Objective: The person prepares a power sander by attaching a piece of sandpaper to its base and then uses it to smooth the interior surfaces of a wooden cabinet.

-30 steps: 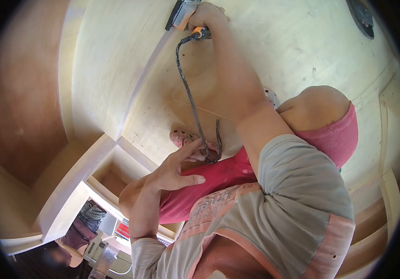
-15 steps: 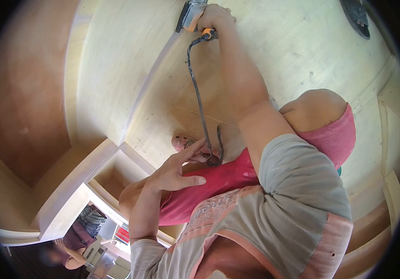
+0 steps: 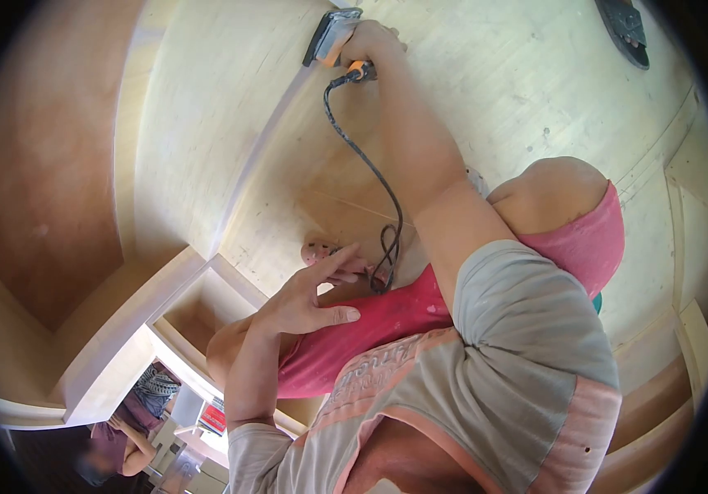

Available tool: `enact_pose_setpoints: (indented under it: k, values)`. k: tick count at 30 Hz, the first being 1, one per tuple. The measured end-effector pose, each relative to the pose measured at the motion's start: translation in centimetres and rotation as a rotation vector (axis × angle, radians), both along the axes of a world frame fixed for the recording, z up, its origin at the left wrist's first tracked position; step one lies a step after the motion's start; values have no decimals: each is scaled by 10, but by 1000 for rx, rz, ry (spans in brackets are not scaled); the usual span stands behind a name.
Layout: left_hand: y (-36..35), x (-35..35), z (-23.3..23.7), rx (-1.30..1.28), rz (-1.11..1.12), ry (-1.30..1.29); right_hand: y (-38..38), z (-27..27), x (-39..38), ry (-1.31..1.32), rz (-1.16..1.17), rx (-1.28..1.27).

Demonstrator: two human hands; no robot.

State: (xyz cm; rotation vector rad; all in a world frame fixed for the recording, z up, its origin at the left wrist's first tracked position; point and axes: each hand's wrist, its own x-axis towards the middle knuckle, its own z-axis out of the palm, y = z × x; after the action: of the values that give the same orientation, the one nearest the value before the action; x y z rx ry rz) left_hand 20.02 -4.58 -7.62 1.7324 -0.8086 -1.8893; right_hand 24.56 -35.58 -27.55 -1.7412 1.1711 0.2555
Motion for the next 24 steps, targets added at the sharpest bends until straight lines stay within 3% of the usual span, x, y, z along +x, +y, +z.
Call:
enact_pose_setpoints:
  k: [8, 13, 16, 24]
  values:
    - [6, -2, -4, 45, -5, 7, 28, -2, 8, -20, 86, -43]
    - [-4, 2, -3, 18, -53, -14, 60, -28, 21, -85, 167, 148]
    - [-5, 6, -1, 65, -57, -36, 62, -32, 21, -101, 79, 209]
    - [2, 6, 1, 95, -45, -6, 16, -4, 5, -33, 79, -26]
